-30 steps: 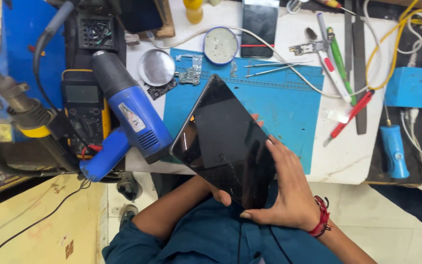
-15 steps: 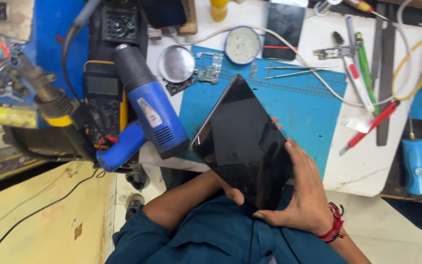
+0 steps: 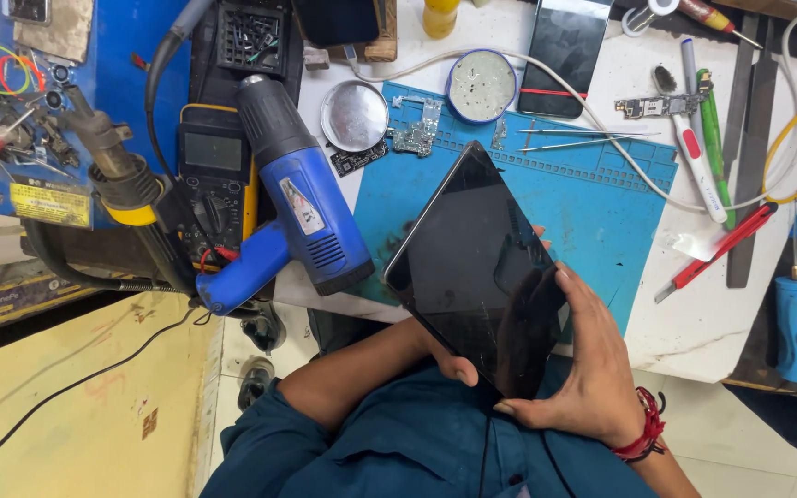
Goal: The person uses a heat gun to warm the edges of a tablet, then peels off the screen assembly. They place the screen aside and use a screwdriver and tweezers to disconnect and remove internal components from the tablet chassis.
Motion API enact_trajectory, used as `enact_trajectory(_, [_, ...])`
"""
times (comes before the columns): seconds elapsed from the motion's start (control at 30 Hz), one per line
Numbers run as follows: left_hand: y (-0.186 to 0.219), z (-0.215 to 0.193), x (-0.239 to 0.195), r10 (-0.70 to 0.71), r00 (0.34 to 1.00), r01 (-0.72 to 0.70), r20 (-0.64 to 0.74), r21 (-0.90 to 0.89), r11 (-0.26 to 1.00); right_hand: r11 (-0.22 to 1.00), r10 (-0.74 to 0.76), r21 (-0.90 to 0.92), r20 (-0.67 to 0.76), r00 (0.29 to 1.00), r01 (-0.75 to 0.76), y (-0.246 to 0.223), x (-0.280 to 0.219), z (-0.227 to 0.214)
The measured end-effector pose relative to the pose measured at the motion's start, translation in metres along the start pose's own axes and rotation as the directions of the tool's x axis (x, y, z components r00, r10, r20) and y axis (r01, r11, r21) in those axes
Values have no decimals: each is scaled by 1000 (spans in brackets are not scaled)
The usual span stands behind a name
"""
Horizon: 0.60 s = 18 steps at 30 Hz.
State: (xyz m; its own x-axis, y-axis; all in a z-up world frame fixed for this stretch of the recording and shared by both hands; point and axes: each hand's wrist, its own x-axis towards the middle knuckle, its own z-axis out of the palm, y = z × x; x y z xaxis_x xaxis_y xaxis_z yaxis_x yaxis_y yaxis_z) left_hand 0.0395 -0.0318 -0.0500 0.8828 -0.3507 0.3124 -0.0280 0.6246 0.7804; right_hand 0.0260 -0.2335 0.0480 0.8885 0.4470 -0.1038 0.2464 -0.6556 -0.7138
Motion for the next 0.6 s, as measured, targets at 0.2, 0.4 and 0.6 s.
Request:
enact_trajectory(0.2, [5,0,-1,-3,1000,3,-12,7,1000,1000,8,2,3,1000,-8,-2,3,-3])
enact_trajectory(0.4, [5,8,0,-70,995,58,-64,-173,983,996,1,87,28,1000,-4,-3,3,-13])
enact_trajectory(0.6, [7,23,17,-225,951,93,-214,-495,864,928,16,371,15,1000,-20,10,6,-34])
